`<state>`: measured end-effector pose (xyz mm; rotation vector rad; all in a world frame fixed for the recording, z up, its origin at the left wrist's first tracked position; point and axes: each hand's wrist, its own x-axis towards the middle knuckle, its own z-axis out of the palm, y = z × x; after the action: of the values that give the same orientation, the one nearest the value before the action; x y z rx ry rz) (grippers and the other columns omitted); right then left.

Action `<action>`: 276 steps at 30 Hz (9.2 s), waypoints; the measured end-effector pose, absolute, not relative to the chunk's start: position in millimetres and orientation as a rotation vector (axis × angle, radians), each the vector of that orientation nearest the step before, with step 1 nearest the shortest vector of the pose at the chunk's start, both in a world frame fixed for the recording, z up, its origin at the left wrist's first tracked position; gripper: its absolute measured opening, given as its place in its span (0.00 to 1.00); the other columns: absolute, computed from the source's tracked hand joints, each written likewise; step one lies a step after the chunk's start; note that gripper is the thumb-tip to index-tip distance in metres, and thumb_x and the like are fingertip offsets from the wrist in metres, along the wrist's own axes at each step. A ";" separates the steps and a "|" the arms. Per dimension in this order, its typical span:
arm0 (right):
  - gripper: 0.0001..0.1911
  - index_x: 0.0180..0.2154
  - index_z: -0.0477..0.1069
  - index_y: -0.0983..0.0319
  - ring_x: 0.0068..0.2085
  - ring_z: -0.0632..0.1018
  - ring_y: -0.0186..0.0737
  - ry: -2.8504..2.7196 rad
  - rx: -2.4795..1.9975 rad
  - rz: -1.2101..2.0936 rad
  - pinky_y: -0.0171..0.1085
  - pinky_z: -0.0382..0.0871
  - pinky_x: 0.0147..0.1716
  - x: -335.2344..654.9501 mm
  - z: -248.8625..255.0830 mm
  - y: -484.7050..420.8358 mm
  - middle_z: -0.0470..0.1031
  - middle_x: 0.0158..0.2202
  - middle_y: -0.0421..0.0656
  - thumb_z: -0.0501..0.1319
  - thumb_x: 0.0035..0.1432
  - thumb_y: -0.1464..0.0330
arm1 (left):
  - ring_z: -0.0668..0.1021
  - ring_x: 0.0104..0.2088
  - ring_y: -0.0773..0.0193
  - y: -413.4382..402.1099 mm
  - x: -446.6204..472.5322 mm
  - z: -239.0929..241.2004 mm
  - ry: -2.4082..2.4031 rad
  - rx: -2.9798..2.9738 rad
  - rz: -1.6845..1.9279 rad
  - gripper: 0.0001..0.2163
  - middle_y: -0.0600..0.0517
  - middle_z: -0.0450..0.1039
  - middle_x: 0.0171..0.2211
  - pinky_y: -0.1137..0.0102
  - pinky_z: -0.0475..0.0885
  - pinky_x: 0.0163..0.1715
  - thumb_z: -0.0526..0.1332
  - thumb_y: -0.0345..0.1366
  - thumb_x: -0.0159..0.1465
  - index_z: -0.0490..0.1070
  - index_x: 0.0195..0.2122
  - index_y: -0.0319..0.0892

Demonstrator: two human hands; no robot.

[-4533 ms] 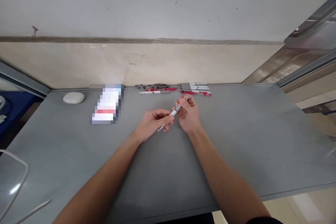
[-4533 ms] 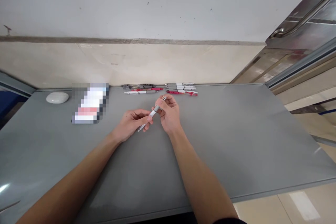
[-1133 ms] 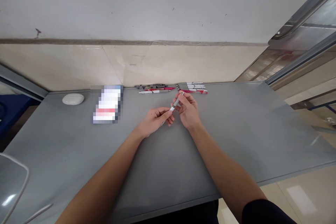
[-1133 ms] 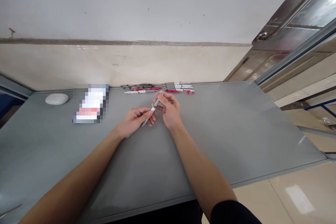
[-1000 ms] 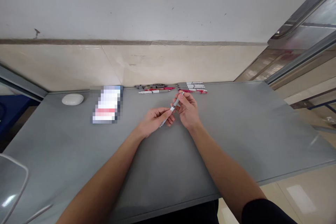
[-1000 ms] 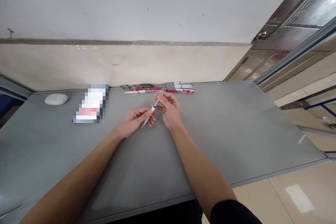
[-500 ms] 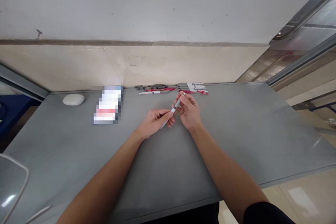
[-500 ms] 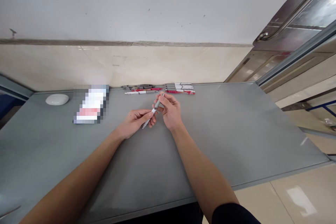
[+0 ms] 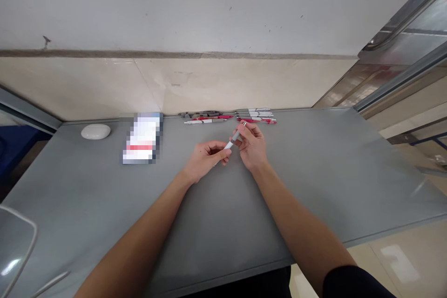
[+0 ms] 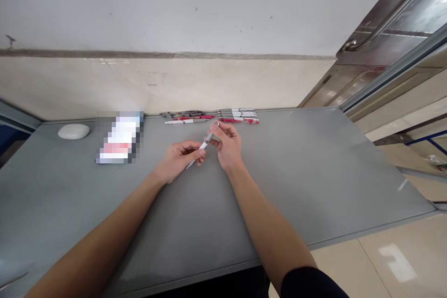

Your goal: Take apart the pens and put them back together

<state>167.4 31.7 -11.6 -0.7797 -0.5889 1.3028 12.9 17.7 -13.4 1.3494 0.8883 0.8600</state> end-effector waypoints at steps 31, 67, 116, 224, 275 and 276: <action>0.09 0.33 0.78 0.57 0.32 0.78 0.31 -0.596 -0.793 1.271 0.33 0.76 0.30 167.9 -10.5 30.0 0.78 0.35 0.38 0.70 0.45 0.65 | 0.75 0.27 0.66 16.2 11.2 -4.4 0.766 1.426 0.752 0.16 0.50 0.74 0.27 0.69 0.72 0.33 0.57 0.46 0.65 0.76 0.33 0.38; 0.13 0.38 0.76 0.54 0.37 0.79 0.33 -0.686 -0.881 1.131 0.34 0.76 0.34 176.3 23.2 54.4 0.77 0.41 0.37 0.68 0.48 0.61 | 0.77 0.36 0.65 21.6 6.4 -10.9 0.626 0.984 0.764 0.16 0.50 0.75 0.36 0.66 0.73 0.41 0.63 0.44 0.62 0.68 0.48 0.42; 0.13 0.44 0.76 0.55 0.43 0.76 0.38 -2.640 -1.022 -0.408 0.36 0.56 0.26 214.9 2.5 117.1 0.80 0.44 0.40 0.53 0.65 0.68 | 0.79 0.38 0.64 28.3 -3.6 -5.9 0.635 0.750 0.876 0.10 0.45 0.78 0.42 0.66 0.73 0.42 0.62 0.33 0.64 0.69 0.47 0.42; 0.07 0.27 0.76 0.55 0.30 0.79 0.34 -1.029 -0.800 1.227 0.37 0.78 0.31 202.4 6.5 15.7 0.79 0.30 0.35 0.71 0.45 0.70 | 0.77 0.31 0.63 -3.0 3.3 44.4 1.094 1.556 0.650 0.12 0.52 0.77 0.28 0.72 0.69 0.31 0.61 0.46 0.61 0.79 0.35 0.44; 0.13 0.38 0.76 0.57 0.34 0.79 0.34 -0.968 -0.862 1.613 0.41 0.77 0.39 208.5 -9.4 14.8 0.76 0.36 0.38 0.69 0.49 0.63 | 0.78 0.39 0.64 6.2 -3.0 -3.0 0.639 0.686 0.972 0.09 0.51 0.75 0.40 0.51 0.73 0.50 0.63 0.29 0.62 0.74 0.44 0.42; 0.13 0.38 0.76 0.57 0.34 0.79 0.35 -0.963 -0.869 1.607 0.41 0.77 0.38 208.0 -9.1 14.9 0.76 0.36 0.38 0.69 0.49 0.62 | 0.78 0.39 0.64 6.1 -2.9 -3.0 0.637 0.686 0.972 0.09 0.51 0.74 0.40 0.51 0.73 0.50 0.63 0.29 0.61 0.74 0.43 0.42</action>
<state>208.0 14.9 -9.1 -0.8693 -0.9631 1.6069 -2.9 6.1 -3.0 0.6862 0.6374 0.9722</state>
